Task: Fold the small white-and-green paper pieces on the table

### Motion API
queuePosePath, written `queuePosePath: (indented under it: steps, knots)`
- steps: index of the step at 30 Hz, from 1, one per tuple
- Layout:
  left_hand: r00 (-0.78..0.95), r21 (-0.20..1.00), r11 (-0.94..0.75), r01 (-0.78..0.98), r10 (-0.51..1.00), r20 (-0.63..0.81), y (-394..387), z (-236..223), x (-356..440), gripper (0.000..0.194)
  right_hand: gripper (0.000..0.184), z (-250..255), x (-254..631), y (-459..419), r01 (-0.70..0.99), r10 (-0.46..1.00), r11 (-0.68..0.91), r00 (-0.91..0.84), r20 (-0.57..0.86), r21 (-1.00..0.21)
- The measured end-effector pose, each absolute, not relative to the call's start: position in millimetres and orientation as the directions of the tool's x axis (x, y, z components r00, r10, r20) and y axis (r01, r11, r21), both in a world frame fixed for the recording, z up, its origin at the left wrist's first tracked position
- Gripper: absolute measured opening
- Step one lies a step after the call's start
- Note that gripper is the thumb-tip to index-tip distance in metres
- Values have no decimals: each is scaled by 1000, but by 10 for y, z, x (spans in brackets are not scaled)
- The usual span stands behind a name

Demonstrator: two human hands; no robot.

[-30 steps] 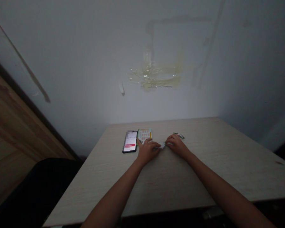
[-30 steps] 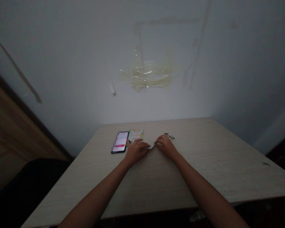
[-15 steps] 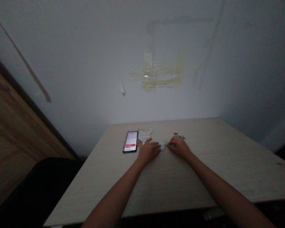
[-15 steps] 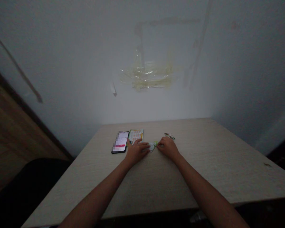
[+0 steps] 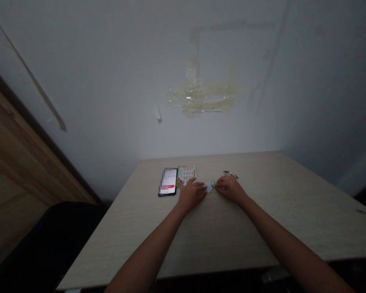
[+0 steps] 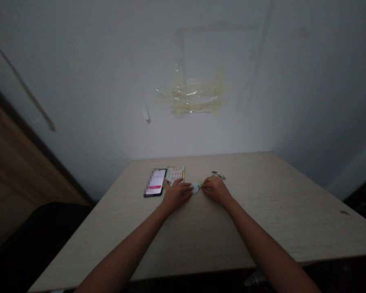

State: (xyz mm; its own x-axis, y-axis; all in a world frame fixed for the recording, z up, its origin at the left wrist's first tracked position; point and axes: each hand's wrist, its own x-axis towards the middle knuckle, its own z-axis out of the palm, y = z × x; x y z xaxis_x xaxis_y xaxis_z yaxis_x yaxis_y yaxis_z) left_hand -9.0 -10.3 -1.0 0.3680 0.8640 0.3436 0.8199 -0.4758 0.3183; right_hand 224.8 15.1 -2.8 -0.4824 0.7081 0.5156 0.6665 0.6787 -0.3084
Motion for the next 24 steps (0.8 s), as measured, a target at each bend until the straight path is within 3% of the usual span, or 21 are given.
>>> queuePosePath:
  steps: [15,24]
  knots:
    - [350,309,-470,827,861,370,-106,6,-2,17,19,-35,2237,155,626,659,724,-502,559,-292]
    - [352,364,-456,812,880,319,-50,-52,4,24,18,-80,2244,179,639,679,710,-511,527,-295]
